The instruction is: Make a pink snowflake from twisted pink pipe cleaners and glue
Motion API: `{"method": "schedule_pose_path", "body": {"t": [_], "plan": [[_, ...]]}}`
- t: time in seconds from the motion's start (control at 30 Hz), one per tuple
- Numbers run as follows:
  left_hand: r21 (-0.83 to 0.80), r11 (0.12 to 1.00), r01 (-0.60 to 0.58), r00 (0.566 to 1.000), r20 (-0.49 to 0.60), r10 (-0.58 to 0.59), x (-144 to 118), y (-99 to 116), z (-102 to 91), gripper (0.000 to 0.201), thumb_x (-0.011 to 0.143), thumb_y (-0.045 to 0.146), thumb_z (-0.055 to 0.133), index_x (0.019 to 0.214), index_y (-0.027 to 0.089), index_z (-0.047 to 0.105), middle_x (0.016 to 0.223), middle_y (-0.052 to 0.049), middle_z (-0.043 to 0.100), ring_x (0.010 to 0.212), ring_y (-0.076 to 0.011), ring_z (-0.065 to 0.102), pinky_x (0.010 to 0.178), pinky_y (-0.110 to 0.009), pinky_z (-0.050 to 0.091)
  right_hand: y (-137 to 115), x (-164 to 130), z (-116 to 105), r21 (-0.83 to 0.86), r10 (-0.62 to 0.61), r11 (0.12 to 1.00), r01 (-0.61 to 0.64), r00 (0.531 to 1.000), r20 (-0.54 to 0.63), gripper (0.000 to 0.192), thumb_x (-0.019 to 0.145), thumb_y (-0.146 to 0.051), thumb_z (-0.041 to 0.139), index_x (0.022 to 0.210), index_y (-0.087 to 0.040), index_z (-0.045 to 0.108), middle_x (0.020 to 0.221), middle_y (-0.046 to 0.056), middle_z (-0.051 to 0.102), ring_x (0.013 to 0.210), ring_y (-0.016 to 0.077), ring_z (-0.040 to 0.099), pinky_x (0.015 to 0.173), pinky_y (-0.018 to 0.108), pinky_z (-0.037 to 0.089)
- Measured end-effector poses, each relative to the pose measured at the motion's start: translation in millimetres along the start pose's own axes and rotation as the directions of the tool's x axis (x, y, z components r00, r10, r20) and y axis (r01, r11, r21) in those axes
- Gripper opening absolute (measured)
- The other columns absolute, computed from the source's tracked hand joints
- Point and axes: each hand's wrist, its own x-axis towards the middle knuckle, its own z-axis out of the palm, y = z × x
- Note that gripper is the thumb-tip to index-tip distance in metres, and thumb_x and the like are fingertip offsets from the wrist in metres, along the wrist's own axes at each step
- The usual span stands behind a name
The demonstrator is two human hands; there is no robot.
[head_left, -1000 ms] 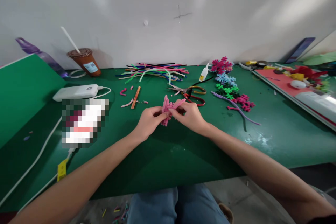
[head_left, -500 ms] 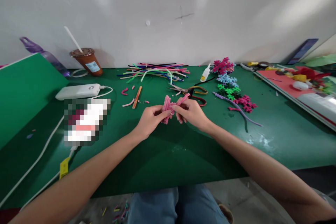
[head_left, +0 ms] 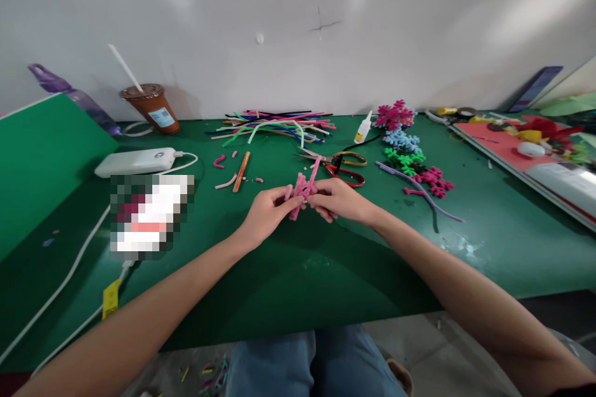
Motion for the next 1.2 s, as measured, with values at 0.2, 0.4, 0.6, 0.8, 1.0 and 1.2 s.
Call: {"method": "schedule_pose_path", "body": {"t": [0.2,0.4,0.6,0.8,1.0,1.2], "plan": [[-0.024,0.999,0.031,0.999,-0.038,-0.031,2,0,1.2,0.02,0.083,0.036,0.059,0.084,0.016,0.056,0.078,-0.002,0.067,0.068,-0.0139,0.062,0.067,-0.027,0.049,2,-1,1,-0.211,0.003,0.977,-0.025,0.995,-0.101,0.018,0.08,-0.025,0.047,0.064,-0.018,0.05,0.047,-0.005,0.048,0.04,0.0064,0.043,0.044,0.021,0.031],[0.099,0.995,-0.009,1.0,0.001,0.009,0,-2,0.9,0.025,0.086,0.04,0.056,0.093,0.017,0.06,0.082,-0.004,0.069,0.071,-0.0166,0.064,0.066,-0.027,0.048,6,-2,7,-0.612,-0.108,0.79,-0.017,0.98,-0.168,0.017,0.074,-0.021,0.051,0.058,-0.017,0.05,0.054,-0.002,0.05,0.048,0.008,0.037,0.048,0.024,0.024],[0.225,0.973,-0.052,0.994,-0.083,0.072,-3,0,2.6,0.019,0.085,0.036,0.057,0.085,0.017,0.059,0.074,0.0,0.066,0.066,-0.0139,0.062,0.062,-0.023,0.046,8,-2,16,-0.643,-0.107,0.766,-0.024,0.98,-0.165,0.015,0.074,-0.023,0.052,0.059,-0.018,0.051,0.053,-0.002,0.049,0.049,0.0089,0.037,0.05,0.024,0.024],[0.306,0.949,-0.071,0.988,-0.11,0.109,-3,3,0.6,0.022,0.086,0.038,0.055,0.078,0.017,0.056,0.069,0.0,0.065,0.063,-0.014,0.062,0.057,-0.022,0.046,0,-4,12,-0.604,-0.097,0.796,-0.039,0.977,-0.192,0.019,0.074,-0.022,0.05,0.056,-0.017,0.045,0.052,-0.004,0.044,0.05,0.0073,0.033,0.05,0.023,0.022],[0.325,0.941,-0.095,0.983,-0.121,0.141,-2,1,0.2,0.02,0.088,0.037,0.053,0.085,0.018,0.059,0.073,-0.001,0.067,0.063,-0.0135,0.062,0.056,-0.022,0.047,1,-5,11,-0.611,-0.067,0.79,-0.047,0.985,-0.162,0.023,0.077,-0.026,0.047,0.056,-0.017,0.047,0.051,-0.004,0.042,0.05,0.0075,0.034,0.048,0.023,0.023],[0.256,0.964,-0.066,0.992,-0.091,0.092,-4,-4,5.4,0.019,0.088,0.037,0.053,0.092,0.018,0.056,0.08,-0.002,0.068,0.071,-0.0163,0.064,0.06,-0.024,0.049,6,-1,20,-0.747,0.026,0.661,-0.073,0.997,-0.074,0.019,0.078,-0.028,0.048,0.069,-0.019,0.062,0.063,0.0,0.061,0.057,0.0104,0.051,0.051,0.022,0.03]]}}
